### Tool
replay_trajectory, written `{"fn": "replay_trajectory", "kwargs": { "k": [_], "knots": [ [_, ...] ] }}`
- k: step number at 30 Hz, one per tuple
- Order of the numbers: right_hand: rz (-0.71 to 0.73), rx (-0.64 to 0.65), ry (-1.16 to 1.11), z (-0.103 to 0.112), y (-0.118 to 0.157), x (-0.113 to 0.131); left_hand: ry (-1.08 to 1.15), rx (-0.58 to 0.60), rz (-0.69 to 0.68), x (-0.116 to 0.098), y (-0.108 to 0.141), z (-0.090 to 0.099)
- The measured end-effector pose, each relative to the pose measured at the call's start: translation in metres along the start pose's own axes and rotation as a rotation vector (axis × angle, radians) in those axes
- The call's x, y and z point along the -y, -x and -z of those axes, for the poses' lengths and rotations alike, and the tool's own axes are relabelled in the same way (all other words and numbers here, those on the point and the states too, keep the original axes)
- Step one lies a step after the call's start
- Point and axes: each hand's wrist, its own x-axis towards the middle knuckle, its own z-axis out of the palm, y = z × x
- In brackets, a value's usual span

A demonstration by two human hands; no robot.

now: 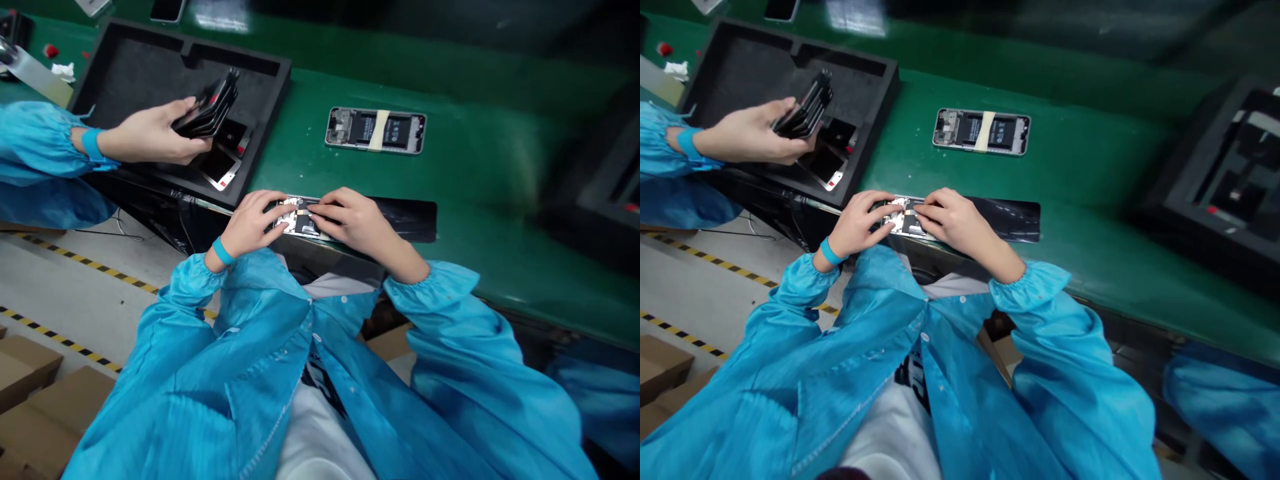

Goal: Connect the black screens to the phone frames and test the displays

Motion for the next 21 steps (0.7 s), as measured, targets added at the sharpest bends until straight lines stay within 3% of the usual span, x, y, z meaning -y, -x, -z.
{"fn": "replay_trajectory", "kwargs": {
  "k": [8,14,21],
  "knots": [
    [0.037,-0.012,-0.003,0.000,-0.001,0.000,-0.179,0.106,-0.102,0.004,-0.001,0.004],
    [0.153,-0.035,0.036,0.006,-0.002,0.002,-0.476,0.152,-0.281,-0.001,-0.007,0.017],
    [0.206,-0.021,0.097,0.004,-0.003,0.002,-0.465,0.159,-0.228,0.001,-0.006,0.014]
  ]
}}
